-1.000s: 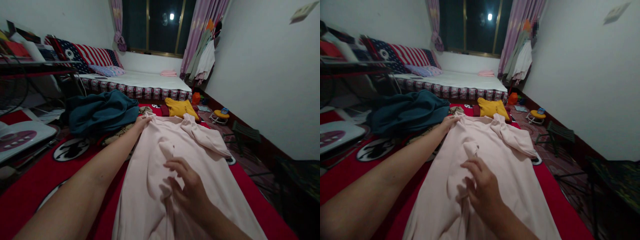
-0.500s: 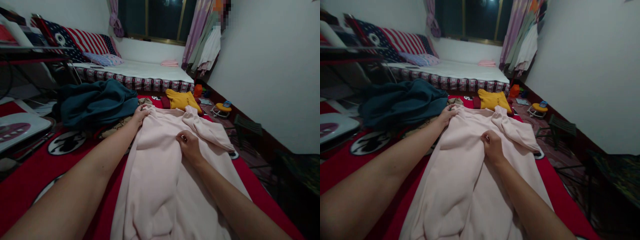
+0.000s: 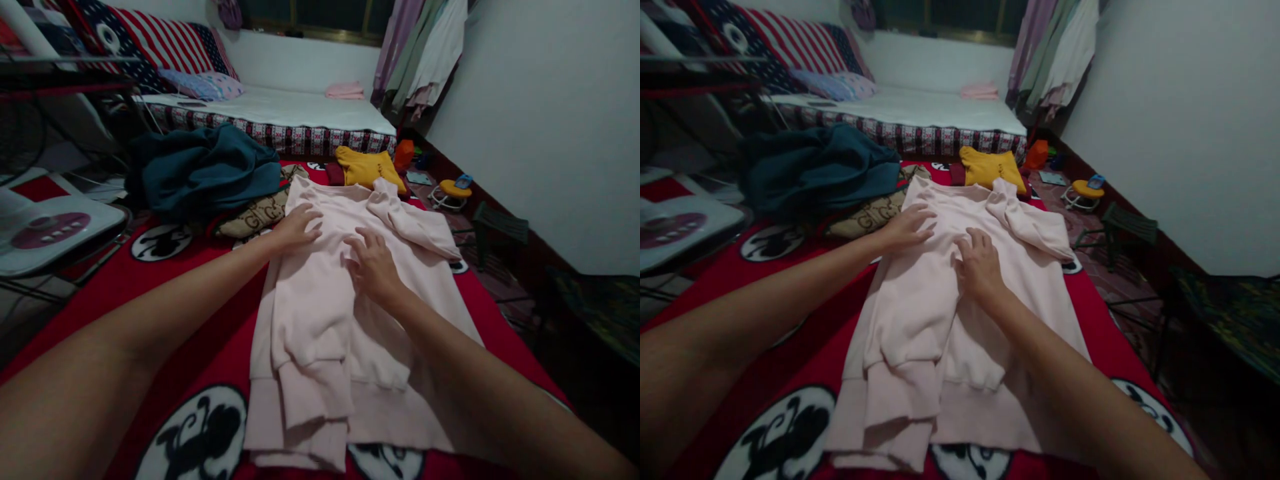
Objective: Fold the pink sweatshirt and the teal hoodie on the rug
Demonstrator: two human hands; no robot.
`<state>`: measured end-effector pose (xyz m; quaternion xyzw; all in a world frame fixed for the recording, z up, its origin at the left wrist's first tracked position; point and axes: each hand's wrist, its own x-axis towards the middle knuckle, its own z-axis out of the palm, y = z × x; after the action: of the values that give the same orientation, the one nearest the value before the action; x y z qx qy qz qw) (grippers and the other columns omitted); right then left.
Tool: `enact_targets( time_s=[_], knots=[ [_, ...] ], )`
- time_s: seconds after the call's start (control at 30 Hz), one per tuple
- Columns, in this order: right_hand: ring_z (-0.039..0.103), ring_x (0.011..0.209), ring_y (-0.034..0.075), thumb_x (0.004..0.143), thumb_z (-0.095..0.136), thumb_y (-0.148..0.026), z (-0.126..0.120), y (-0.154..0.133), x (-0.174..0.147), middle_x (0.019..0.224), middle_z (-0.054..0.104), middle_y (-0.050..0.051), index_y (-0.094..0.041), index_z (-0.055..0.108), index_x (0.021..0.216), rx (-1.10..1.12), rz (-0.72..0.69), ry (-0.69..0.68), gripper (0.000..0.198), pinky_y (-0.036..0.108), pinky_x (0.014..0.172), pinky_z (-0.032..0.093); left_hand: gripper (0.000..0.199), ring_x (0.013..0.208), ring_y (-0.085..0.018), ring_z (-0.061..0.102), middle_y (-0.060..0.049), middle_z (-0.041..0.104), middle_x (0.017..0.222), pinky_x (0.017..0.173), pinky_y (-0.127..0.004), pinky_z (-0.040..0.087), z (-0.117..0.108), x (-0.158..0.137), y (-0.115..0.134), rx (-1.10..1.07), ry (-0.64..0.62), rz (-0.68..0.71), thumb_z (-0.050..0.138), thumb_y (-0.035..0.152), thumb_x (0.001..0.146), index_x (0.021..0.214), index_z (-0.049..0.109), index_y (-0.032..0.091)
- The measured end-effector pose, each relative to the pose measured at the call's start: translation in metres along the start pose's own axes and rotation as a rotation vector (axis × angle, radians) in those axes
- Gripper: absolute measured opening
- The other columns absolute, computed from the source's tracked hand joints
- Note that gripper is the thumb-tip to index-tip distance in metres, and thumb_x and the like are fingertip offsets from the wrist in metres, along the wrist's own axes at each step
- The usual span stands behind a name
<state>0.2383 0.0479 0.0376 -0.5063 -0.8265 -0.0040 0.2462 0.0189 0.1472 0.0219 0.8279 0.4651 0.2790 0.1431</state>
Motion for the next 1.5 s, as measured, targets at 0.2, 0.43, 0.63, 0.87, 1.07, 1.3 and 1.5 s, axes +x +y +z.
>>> enact_targets(
  time_s=[0.2,0.43,0.63,0.87,1.07,1.3,1.5],
  knots=[
    [0.055,0.096,0.019,0.073,0.054,-0.001,-0.042,-0.049,-0.058,0.102,0.064,0.004,-0.021,0.064,0.097,0.311,-0.374,-0.327,0.034,0.034,0.086,0.042,0.065,0.139,-0.03,0.029,-0.013,0.035,0.149,0.114,-0.038,0.023,-0.007,-0.063,0.018,0.037,-0.227,-0.023,0.06,0.044,0.082,0.139,0.045,0.019],
    [0.059,0.09,0.017,0.082,0.051,-0.002,-0.038,-0.048,-0.065,0.093,0.067,0.004,-0.021,0.067,0.087,0.373,-0.344,-0.359,0.026,0.029,0.081,0.045,0.065,0.143,-0.029,0.023,-0.014,0.031,0.153,0.116,-0.04,0.016,-0.011,-0.074,0.017,0.171,-0.273,-0.039,0.055,0.043,0.086,0.144,0.039,0.018],
    [0.062,0.084,0.017,0.089,0.05,-0.016,-0.053,-0.05,-0.06,0.088,0.067,0.005,-0.02,0.065,0.092,0.677,-0.117,-0.02,0.016,0.028,0.076,0.048,0.067,0.144,-0.031,0.018,-0.014,0.026,0.155,0.115,-0.047,0.015,-0.016,-0.084,0.03,0.203,-0.2,-0.026,0.058,0.047,0.084,0.143,0.041,0.022],
    [0.061,0.059,0.012,0.087,0.057,-0.022,-0.051,-0.044,-0.063,0.067,0.069,0.0,-0.02,0.071,0.077,0.566,-0.107,-0.394,0.017,0.021,0.058,0.044,0.046,0.132,-0.033,0.041,-0.014,0.049,0.141,0.112,-0.051,0.023,-0.019,-0.099,0.043,0.193,-0.269,0.046,0.058,0.04,0.083,0.127,0.059,0.026],
    [0.062,0.102,0.02,0.083,0.057,-0.014,-0.012,-0.025,0.001,0.111,0.067,0.01,-0.019,0.067,0.101,0.395,-0.143,0.022,0.021,0.035,0.089,0.049,0.024,0.099,-0.024,0.063,-0.008,0.069,0.1,0.102,-0.038,0.04,-0.022,-0.033,0.045,0.179,-0.125,0.001,0.05,0.021,0.085,0.094,0.072,0.024],
    [0.05,0.125,0.022,0.093,0.049,-0.019,0.035,-0.028,-0.001,0.129,0.06,0.008,-0.024,0.062,0.115,0.208,-0.238,-0.097,0.026,0.048,0.106,0.035,0.04,0.123,-0.025,0.05,-0.01,0.057,0.129,0.106,-0.034,0.037,-0.027,0.064,-0.001,0.191,0.196,-0.301,0.054,0.02,0.084,0.123,0.058,0.021],
    [0.049,0.122,0.021,0.093,0.049,-0.019,0.033,-0.034,-0.008,0.124,0.062,0.004,-0.025,0.064,0.103,0.193,-0.248,-0.056,0.019,0.049,0.111,0.026,0.056,0.123,-0.037,0.05,-0.019,0.058,0.126,0.1,-0.045,0.039,-0.023,0.126,-0.022,0.061,0.169,-0.55,0.075,0.035,0.069,0.118,0.057,0.015]
  ],
)
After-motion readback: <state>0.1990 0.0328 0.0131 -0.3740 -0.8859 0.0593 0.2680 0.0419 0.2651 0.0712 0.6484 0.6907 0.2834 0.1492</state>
